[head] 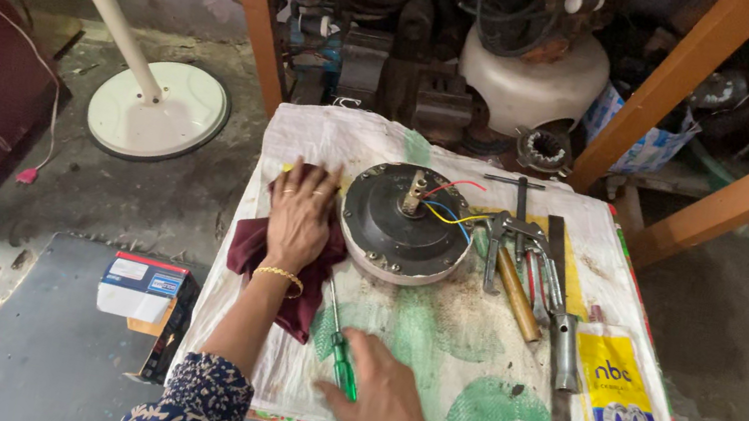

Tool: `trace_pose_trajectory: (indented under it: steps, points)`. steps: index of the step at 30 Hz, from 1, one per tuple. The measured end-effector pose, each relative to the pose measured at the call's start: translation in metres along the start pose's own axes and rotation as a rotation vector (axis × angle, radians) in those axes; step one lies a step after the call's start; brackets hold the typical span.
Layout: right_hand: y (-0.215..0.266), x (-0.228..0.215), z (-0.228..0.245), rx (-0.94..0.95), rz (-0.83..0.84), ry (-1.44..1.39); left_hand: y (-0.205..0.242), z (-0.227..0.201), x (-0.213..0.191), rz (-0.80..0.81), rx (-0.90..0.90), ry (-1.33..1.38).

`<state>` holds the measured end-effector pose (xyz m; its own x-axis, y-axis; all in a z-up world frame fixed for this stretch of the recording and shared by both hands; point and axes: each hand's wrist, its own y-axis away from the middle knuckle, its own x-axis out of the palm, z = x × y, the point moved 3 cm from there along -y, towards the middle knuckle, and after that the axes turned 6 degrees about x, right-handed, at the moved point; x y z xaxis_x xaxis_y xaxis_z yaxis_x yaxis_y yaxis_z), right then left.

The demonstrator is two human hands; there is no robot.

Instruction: The person uses a green-handled screwdriver to loosen and remove screws from a small electric motor placed on a sack. They wipe the motor with a maroon cloth and continue adjusting internal components with the screwdriver.

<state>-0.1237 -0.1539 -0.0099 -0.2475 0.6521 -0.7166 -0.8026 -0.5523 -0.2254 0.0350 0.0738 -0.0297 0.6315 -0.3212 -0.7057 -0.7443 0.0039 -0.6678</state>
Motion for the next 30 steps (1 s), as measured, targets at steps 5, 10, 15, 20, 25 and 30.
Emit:
trace_pose_trajectory:
  steps: [5,10,15,20,25,30]
  points:
    - [-0.007,0.009,-0.006,0.289,0.198,0.135,-0.018,0.018,0.027,0.194,-0.186,0.253]
    - [-0.001,-0.028,-0.053,0.272,0.145,-0.171,-0.027,-0.011,0.022,0.175,-0.205,0.017]
    - [0.010,-0.112,-0.054,0.313,-0.022,-0.110,-0.039,-0.019,0.022,0.357,-0.303,-0.094]
    - [-0.024,-0.146,-0.031,0.164,-0.212,0.079,-0.047,-0.022,0.031,0.268,-0.312,-0.095]
    - [-0.034,-0.155,-0.031,0.189,-0.178,0.242,-0.037,-0.022,0.026,0.107,-0.223,0.006]
    - [-0.047,-0.157,-0.044,0.097,-0.096,0.243,-0.034,-0.018,0.026,0.056,-0.202,0.054]
